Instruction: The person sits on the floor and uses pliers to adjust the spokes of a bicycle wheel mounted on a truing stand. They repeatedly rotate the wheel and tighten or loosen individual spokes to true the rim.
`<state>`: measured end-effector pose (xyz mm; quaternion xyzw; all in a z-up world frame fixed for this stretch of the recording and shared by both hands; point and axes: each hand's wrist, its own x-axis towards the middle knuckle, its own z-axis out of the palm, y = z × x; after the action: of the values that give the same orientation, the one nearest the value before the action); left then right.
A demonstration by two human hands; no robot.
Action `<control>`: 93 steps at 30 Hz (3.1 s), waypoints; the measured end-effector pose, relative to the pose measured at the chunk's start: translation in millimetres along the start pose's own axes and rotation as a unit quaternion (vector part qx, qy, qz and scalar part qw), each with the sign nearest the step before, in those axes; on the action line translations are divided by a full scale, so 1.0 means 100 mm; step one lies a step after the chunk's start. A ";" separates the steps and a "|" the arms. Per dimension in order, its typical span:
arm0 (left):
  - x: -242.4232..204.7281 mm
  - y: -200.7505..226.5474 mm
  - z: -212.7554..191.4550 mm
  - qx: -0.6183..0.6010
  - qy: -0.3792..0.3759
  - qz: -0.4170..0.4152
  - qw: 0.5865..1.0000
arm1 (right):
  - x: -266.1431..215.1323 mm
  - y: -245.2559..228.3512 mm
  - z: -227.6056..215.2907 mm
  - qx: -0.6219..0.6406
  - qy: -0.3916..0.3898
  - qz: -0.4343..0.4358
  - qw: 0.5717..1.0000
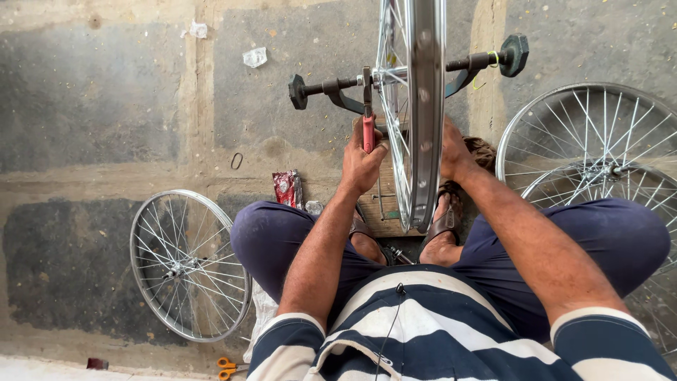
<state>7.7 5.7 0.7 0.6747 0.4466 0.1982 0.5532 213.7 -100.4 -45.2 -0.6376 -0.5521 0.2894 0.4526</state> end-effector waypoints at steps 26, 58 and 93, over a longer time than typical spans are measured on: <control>-0.03 0.02 0.02 -0.038 0.002 0.065 0.997 | -0.03 -0.85 -0.30 0.280 -0.066 0.321 0.902; -1.94 2.02 0.14 0.198 -0.114 0.420 0.878 | -1.81 -2.02 -0.65 0.503 0.186 -0.037 0.843; -1.56 0.14 0.05 0.332 -0.030 0.311 0.890 | -0.62 1.40 0.09 -0.385 0.075 0.283 0.875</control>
<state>-64.8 -125.1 47.3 0.9292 0.2366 0.1799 0.2196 253.8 -155.4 -182.7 -0.9103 -0.3801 0.1211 0.1102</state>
